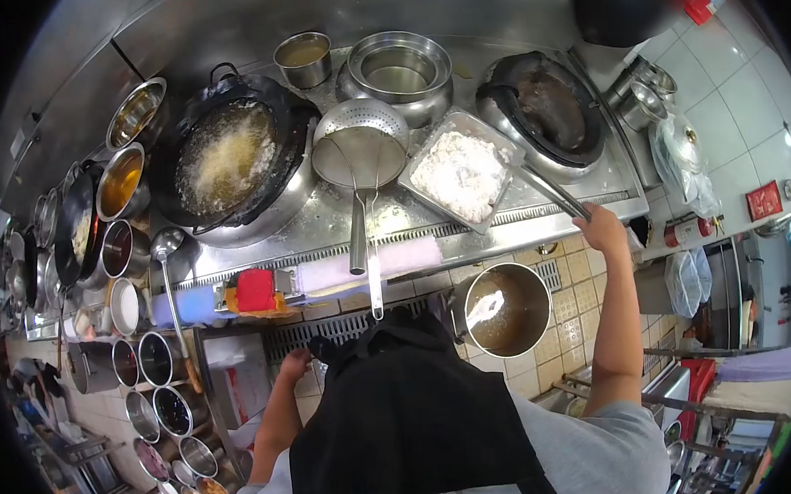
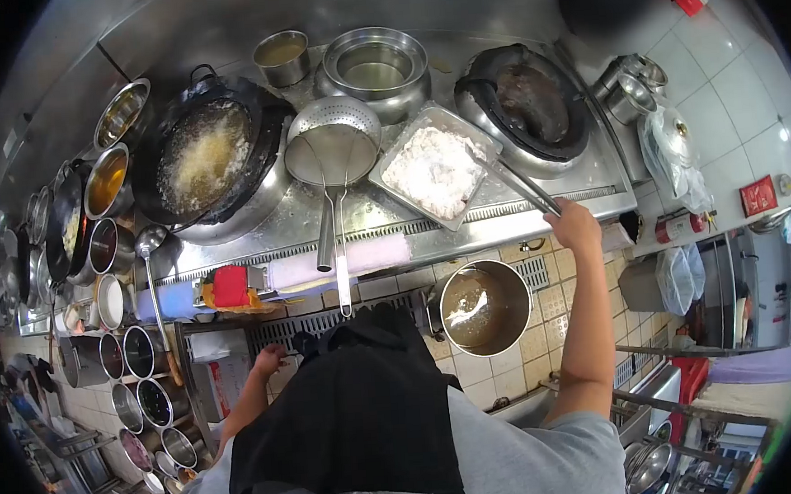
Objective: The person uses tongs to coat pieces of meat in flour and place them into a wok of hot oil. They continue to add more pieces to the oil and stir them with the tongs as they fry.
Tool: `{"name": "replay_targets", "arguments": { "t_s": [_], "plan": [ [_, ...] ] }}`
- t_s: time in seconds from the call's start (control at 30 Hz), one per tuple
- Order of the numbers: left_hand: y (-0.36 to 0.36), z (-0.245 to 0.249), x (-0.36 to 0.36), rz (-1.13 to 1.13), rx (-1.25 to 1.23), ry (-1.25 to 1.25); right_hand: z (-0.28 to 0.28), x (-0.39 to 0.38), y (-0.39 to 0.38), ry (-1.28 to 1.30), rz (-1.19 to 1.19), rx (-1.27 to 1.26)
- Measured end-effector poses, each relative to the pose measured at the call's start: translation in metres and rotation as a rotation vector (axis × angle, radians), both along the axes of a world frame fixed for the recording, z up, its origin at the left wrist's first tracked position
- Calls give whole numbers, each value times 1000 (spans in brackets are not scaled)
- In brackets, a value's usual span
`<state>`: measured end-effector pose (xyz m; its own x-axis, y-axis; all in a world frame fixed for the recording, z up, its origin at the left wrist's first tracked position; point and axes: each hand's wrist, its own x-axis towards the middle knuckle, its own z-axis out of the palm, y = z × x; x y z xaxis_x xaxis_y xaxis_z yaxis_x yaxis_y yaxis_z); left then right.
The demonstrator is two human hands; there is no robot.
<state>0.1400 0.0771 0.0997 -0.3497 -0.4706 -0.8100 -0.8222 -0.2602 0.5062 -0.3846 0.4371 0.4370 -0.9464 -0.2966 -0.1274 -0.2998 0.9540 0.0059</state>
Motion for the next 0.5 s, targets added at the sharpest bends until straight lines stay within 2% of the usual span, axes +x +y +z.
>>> {"name": "replay_targets", "arguments": {
  "t_s": [0.13,0.27,0.37,0.47,0.5],
  "plan": [
    [-12,-2,-5,29,-1,118,32,16,-30,-2,134,106],
    [-13,6,-10,-14,-49,200,-6,12,-72,-25,218,243],
    [-27,25,-9,-15,-27,326,10,23,-84,47,160,281],
    [-55,80,-2,103,36,567,14,24,-67,195,252,20],
    [-69,105,-4,87,-93,646,31,34,-79,232,287,-47]
  ]
}}
